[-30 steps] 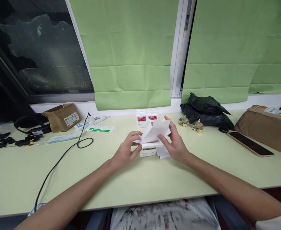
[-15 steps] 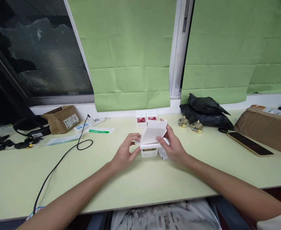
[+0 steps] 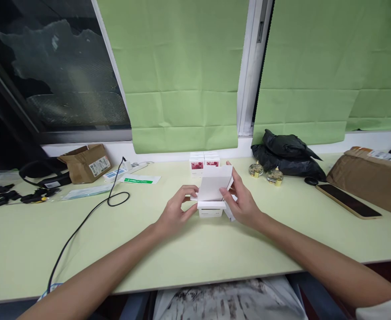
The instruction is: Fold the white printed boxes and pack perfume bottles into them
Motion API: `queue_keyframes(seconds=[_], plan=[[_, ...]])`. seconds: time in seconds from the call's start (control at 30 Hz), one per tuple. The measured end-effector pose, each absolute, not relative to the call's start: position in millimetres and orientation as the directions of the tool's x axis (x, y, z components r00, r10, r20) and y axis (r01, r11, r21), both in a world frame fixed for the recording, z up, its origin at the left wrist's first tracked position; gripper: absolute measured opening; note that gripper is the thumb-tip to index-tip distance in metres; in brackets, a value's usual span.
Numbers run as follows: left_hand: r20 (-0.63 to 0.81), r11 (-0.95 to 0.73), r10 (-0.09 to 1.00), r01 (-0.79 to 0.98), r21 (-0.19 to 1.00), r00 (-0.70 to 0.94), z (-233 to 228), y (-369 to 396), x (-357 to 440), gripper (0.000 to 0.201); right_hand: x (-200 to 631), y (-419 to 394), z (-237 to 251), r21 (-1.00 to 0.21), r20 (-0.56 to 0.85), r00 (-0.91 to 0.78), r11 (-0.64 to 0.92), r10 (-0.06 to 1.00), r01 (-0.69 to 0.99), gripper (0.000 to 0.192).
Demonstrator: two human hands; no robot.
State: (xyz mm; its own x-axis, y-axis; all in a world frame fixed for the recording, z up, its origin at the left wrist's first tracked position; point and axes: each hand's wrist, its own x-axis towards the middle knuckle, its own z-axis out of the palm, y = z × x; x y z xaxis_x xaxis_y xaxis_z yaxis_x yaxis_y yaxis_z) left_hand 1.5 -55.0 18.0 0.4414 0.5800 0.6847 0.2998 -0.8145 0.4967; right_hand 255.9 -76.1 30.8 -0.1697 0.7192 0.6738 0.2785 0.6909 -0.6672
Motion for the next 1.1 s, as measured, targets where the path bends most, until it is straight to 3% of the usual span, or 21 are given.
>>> queue_keyframes(seconds=[0.27,0.6,0.83,1.1], plan=[[0.677,-0.82,0.565,0.235,0.522,0.471,12.6,-52.7,4.5,0.022,259.7,-74.1,31.7,-0.643,0.678,-0.189,0.697,0.711,0.317,0.074],[0.713,-0.873,0.484,0.228,0.431,0.507,10.9,-50.5,3.7,0.026,259.2,-74.8,32.9,-0.612,0.709,-0.205,0.733,0.675,0.297,0.072],[0.722,-0.889,0.456,0.242,0.387,0.52,10.2,-49.2,3.3,0.027,260.6,-74.1,34.7,-0.652,0.661,-0.226,0.697,0.715,0.298,0.097],[0.701,-0.858,0.513,0.264,0.441,0.496,8.3,-49.0,2.9,0.032,262.1,-76.1,38.4,-0.602,0.686,-0.25,0.726,0.683,0.334,0.083]])
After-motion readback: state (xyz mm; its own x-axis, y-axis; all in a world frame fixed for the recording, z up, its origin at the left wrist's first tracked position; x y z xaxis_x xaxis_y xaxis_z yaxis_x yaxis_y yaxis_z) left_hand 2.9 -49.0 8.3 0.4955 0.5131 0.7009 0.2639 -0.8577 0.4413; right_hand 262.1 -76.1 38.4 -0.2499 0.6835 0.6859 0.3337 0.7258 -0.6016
